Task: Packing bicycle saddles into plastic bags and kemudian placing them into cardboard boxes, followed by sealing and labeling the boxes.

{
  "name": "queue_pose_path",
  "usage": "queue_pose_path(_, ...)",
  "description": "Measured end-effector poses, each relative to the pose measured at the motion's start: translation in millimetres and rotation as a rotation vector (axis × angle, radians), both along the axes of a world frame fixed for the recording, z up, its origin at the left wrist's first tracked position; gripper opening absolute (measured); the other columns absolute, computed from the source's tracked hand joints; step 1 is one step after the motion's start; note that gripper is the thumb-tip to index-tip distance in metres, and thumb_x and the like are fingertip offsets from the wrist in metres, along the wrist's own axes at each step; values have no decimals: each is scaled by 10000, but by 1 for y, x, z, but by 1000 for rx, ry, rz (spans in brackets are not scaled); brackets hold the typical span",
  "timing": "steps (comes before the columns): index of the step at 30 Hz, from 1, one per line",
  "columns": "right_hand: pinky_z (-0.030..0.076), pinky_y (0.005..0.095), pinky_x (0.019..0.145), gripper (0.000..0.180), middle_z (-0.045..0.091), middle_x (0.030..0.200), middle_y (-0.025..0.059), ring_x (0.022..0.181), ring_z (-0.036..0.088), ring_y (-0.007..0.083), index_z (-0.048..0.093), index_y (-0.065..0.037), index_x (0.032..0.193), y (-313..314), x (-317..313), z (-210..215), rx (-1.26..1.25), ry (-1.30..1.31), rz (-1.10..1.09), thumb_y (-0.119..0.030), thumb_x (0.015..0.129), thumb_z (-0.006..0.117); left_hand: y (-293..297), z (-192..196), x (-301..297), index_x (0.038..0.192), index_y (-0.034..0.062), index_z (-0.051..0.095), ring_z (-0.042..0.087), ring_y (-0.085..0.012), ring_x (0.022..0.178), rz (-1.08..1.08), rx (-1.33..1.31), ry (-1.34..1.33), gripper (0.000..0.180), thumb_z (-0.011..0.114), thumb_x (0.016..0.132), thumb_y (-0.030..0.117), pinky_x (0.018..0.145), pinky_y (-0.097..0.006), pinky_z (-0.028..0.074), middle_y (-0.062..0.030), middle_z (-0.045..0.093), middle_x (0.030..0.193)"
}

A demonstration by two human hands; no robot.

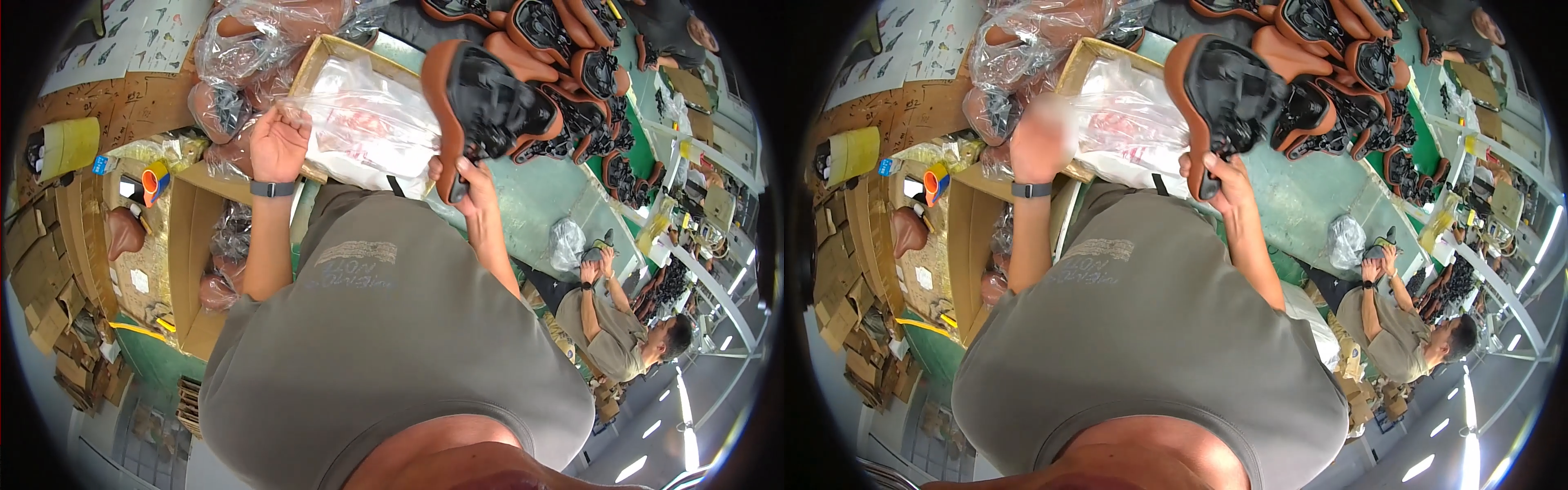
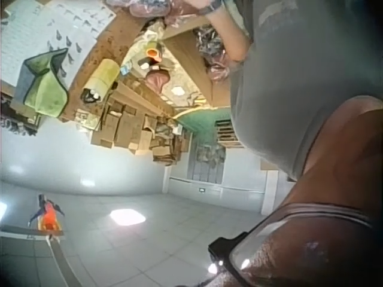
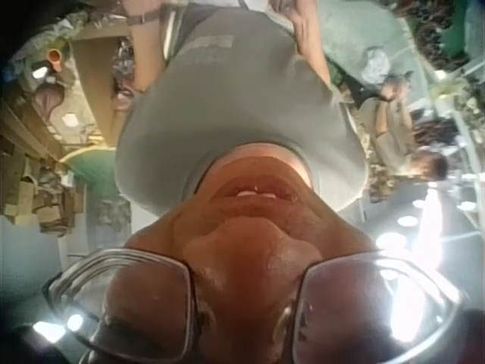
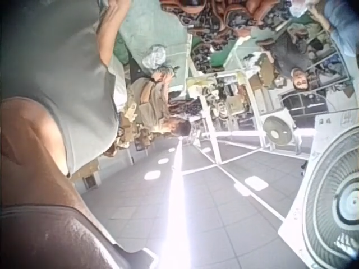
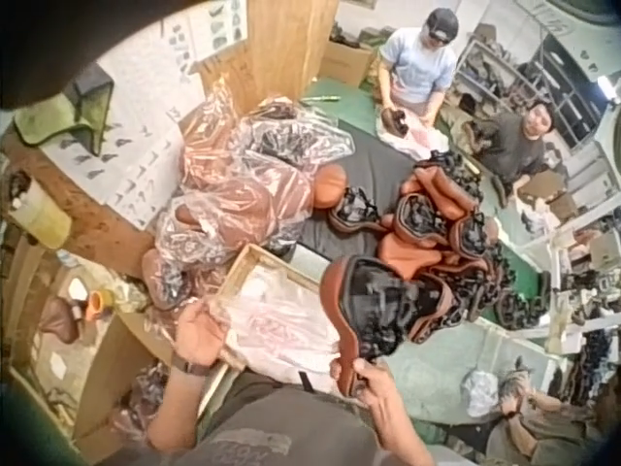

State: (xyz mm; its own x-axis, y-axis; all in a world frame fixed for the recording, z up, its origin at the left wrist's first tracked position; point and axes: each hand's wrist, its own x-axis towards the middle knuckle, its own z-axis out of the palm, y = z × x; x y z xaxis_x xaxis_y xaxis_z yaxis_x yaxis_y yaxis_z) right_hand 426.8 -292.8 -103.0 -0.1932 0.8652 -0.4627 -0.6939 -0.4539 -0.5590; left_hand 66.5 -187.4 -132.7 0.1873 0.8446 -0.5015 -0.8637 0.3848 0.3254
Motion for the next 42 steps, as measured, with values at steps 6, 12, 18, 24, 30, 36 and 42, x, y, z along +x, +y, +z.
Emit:
queue_pose_path(6,595,450,1020,965,770,1256,93,1183,744,282,385,-15,1645,43,-18,56,332,-1204,352,3,829,900,48,71,70,1106,7,820,570,-70,742,-331,528,878,145,748,1068,128,631,-268,439,41,646,835)
queue_pose_path(12,592,406,991,800,754,1258,126,1104,736,251,524,0,1534,97,-10,26,-100,-751,-3,0,827,899,50,123,88,1043,23,784,684,-212,921,-784,1102,635,143,721,1016,148,816,-389,535,-70,726,973)
queue_pose_path(18,482,547,1135,866,589,1410,242,1309,580,463,555,-27,1559,139,-58,38,871,-1285,59,-191,809,957,124,54,95,1255,56,701,688,-198,996,-393,175,611,342,830,991,230,895,-390,585,-82,707,1074)
queue_pose_path(24,620,354,847,573,714,1235,140,1020,707,231,676,-89,1440,45,41,-57,291,-826,501,-124,902,871,231,65,-45,1476,12,564,615,-336,1318,360,118,590,553,755,1018,254,1049,-493,585,-188,575,1530)
queue_pose_path(30,564,472,1019,764,722,1235,234,1171,693,375,625,5,1375,-3,250,-236,-448,-1699,-385,-259,749,974,83,29,85,1481,-55,564,644,-410,1323,297,598,2145,543,738,1004,137,1191,-493,467,-264,623,1483)
queue_pose_path(36,514,497,1156,1199,677,1488,260,1352,666,435,478,-30,1583,35,238,-272,-844,-1617,-184,-507,629,1026,-43,-107,211,1557,64,565,492,-378,1525,-1010,1487,1432,677,789,930,190,1263,-534,412,-206,528,1637)
queue_pose_path(42,594,583,950,758,729,1218,276,1064,724,524,548,-3,1424,-69,255,-239,-395,-1953,-8,-296,813,885,-81,-191,163,1496,86,635,425,-412,1557,-1081,1337,2095,584,693,915,111,1282,-637,320,-208,541,1615)
